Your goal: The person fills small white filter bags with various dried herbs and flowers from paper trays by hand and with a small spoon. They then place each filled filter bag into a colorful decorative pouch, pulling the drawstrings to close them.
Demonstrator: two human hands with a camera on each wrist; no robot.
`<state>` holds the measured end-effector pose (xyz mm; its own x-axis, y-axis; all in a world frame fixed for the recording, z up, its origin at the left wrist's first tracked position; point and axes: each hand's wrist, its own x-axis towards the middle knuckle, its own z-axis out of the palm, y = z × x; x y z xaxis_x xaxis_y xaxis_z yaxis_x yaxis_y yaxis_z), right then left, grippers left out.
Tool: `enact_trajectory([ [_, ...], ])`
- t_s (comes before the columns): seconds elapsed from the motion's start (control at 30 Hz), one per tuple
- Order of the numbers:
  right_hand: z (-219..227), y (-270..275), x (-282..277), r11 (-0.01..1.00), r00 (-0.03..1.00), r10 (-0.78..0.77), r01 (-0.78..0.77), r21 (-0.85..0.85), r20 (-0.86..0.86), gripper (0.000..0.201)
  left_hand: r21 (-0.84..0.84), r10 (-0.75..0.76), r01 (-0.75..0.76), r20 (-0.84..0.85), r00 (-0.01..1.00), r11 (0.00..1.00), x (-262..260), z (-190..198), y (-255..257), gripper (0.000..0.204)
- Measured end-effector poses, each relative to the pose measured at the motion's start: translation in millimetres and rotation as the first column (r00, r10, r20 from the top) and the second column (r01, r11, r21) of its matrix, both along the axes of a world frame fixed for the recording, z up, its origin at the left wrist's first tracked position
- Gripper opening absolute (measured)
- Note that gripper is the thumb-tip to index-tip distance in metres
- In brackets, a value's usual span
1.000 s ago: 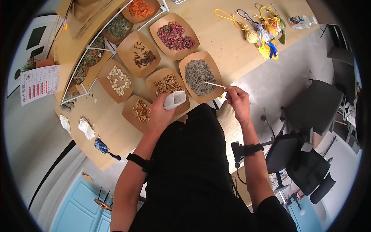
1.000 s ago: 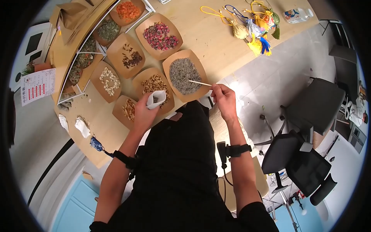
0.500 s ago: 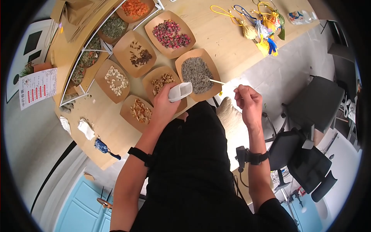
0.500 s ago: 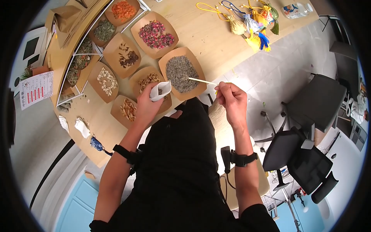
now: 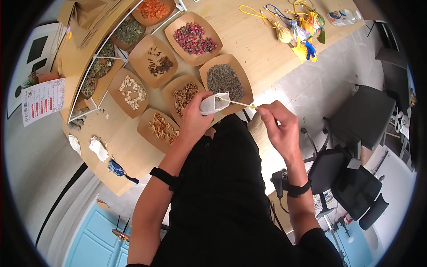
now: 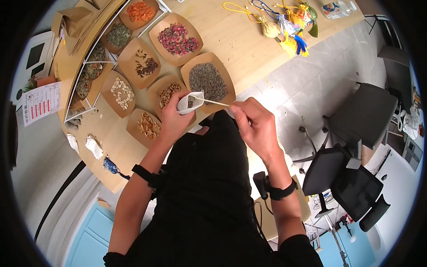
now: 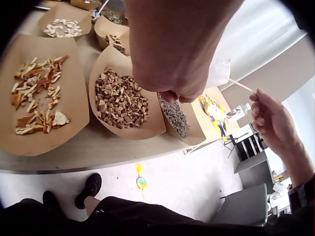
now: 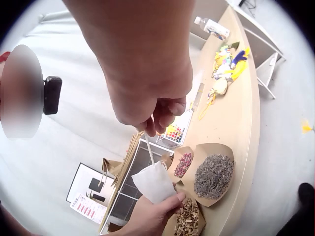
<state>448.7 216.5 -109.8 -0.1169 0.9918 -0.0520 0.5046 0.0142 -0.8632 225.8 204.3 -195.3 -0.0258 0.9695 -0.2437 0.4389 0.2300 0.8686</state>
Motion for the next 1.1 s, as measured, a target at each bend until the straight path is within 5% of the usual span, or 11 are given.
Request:
enact_trajectory([
  [0.13,15.2,-5.9,2.2,0.995,0.991,0.060,-0.068,0.072,0.116,0.008,-0.023,0.013,-0.013,0.015,1.000,1.000,-1.1,3.1,-1.2,0.038],
  [0.27,4.1,-12.2,17.3,0.995,1.000,-0.027,0.026,0.096,0.004,0.010,0.000,0.054,-0.054,0.025,0.998,0.999,-6.0,-4.3,-8.4,0.037],
  [0.37,-21.3,-7.7,24.6,0.920,0.946,-0.317,0.291,-0.263,-0.062,0.018,0.022,0.172,-0.174,0.060,0.983,0.984,-12.5,0.7,-13.7,0.034],
  [0.43,-49.6,-5.5,31.2,0.939,0.957,-0.291,0.284,-0.195,-0.011,0.019,0.039,0.309,-0.314,0.101,0.946,0.949,-14.8,9.5,-20.9,0.031],
  [0.63,-80.9,-1.8,31.0,0.966,0.959,-0.237,0.249,-0.064,0.156,0.021,0.008,0.301,-0.303,0.112,0.947,0.953,-11.0,1.6,-23.0,0.036],
  [0.8,-99.2,-4.7,25.8,0.847,0.956,-0.292,0.244,-0.473,-0.031,0.027,-0.044,0.247,-0.245,0.053,0.968,0.969,-16.4,0.6,-24.4,0.041],
  [1.1,-102.4,-6.4,29.9,0.723,0.790,-0.532,0.236,-0.649,-0.305,0.028,-0.053,0.145,-0.146,-0.032,0.989,0.988,-26.2,-7.6,-29.1,0.042],
])
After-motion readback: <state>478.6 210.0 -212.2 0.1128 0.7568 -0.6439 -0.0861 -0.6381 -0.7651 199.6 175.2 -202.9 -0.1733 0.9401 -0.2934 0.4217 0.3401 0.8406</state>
